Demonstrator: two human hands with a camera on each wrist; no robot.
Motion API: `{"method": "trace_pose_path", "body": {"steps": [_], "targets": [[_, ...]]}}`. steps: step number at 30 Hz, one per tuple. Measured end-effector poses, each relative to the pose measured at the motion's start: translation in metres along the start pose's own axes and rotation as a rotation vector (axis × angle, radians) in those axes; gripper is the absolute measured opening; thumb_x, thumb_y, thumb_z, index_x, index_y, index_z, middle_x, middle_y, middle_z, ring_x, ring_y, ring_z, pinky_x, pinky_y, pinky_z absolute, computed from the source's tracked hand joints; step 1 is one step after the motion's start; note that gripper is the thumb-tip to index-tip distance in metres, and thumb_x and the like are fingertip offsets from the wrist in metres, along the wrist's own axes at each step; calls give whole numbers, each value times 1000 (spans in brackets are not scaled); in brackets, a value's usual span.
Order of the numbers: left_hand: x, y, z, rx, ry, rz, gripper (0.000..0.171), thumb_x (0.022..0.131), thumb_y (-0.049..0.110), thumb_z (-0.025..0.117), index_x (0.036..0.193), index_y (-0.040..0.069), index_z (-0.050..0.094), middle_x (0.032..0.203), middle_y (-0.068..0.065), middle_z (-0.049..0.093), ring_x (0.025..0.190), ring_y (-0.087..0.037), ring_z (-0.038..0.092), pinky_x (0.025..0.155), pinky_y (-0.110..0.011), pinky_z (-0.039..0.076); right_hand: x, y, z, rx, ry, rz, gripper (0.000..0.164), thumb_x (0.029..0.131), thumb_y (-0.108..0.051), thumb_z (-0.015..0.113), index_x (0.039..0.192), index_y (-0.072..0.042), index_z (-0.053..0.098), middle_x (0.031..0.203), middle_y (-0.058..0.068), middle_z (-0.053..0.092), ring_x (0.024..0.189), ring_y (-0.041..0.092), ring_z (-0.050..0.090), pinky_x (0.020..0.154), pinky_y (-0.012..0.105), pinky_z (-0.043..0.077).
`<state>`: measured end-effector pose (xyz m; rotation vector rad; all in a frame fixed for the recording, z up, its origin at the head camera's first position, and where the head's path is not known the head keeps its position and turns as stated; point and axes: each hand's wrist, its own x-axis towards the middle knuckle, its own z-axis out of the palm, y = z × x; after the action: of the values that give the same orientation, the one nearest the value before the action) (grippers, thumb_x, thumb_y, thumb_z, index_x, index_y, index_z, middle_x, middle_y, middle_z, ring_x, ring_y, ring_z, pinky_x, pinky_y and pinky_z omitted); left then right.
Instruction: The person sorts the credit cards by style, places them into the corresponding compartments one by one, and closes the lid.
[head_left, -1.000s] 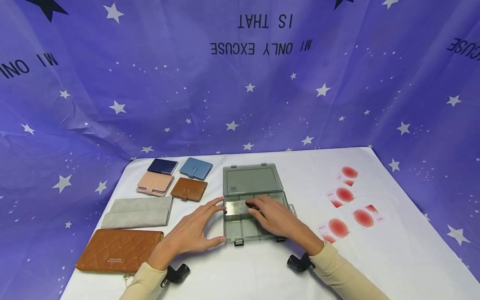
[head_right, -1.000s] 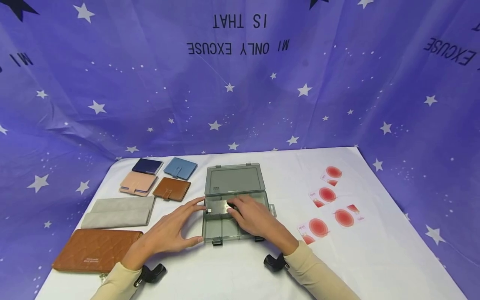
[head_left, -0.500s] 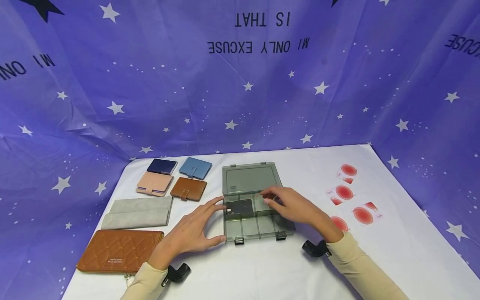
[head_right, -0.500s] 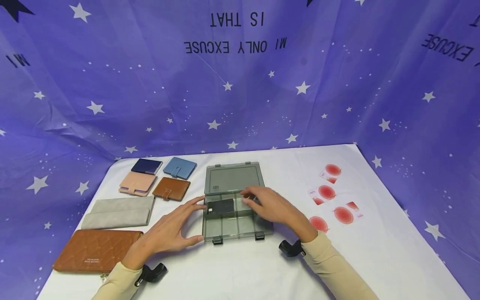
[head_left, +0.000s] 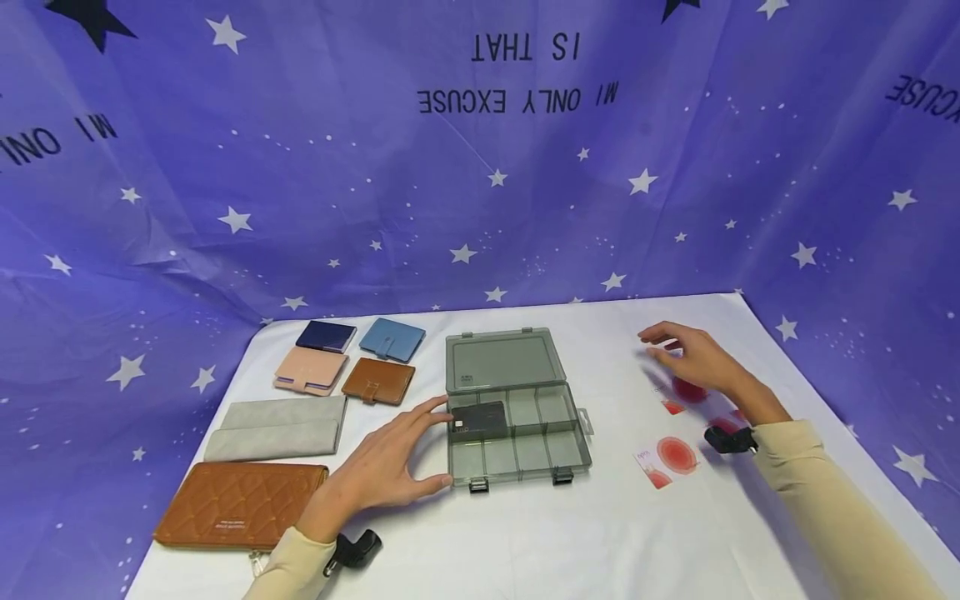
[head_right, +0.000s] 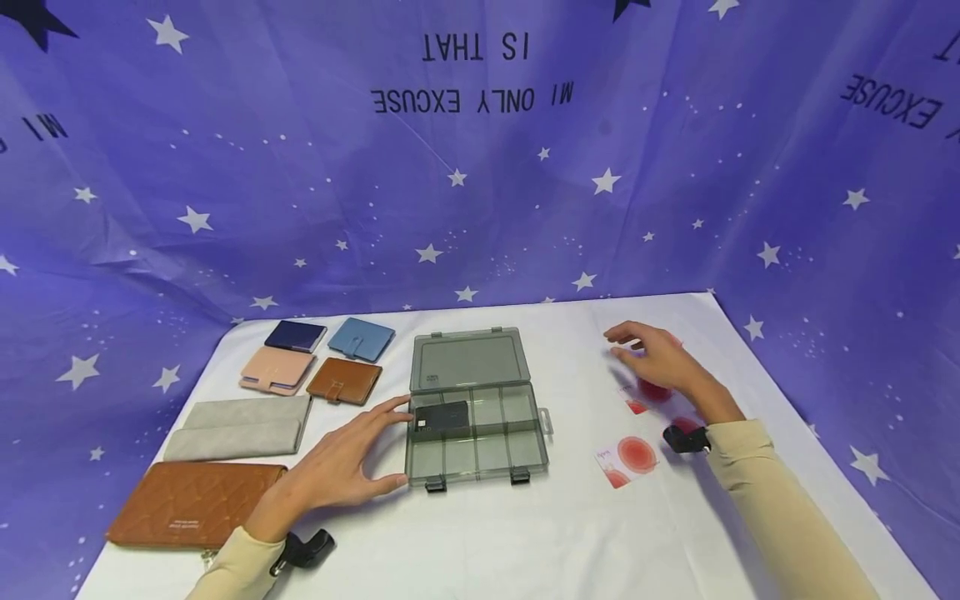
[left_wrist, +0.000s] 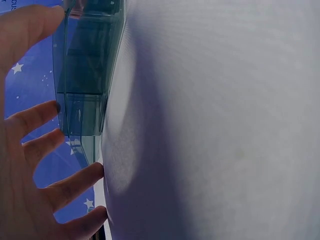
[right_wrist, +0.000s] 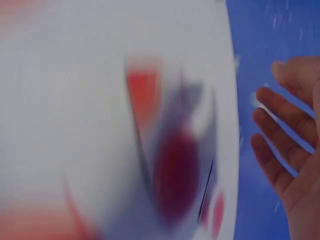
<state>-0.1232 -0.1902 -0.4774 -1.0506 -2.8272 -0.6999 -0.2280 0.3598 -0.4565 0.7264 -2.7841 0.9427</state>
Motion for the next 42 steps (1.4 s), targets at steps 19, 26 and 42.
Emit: {"method": "trace_pose_path", "body": {"steps": [19, 26, 42], "targets": [[0, -1, 1, -5, 2, 8, 83, 90, 62, 78, 159, 22, 52, 174, 2, 36, 151, -28, 49, 108, -57, 52, -21, 87, -45, -157, -70, 209, 37, 103, -18, 73, 136, -2, 70, 134, 30, 69, 131, 58, 56, 101, 73, 44], [-1, -2, 0, -8, -8, -10, 84, 90, 63, 77, 159, 22, 52, 174, 4, 35, 152, -27, 47, 107, -58, 52, -45, 94, -55, -157, -78, 197, 53, 93, -20, 85, 139, -1, 68, 138, 28, 66, 129, 50, 56, 100, 57, 46], [0, 0, 2, -17, -9, -15, 84, 90, 62, 79, 159, 24, 52, 175, 4, 35, 152, -26, 47, 106, -59, 53, -59, 83, -40, -128, 141, 106, 42, 89, -1, 86, 128, -7, 74, 101, 15, 74, 88, -6, 56, 75, 8, 42]]}}
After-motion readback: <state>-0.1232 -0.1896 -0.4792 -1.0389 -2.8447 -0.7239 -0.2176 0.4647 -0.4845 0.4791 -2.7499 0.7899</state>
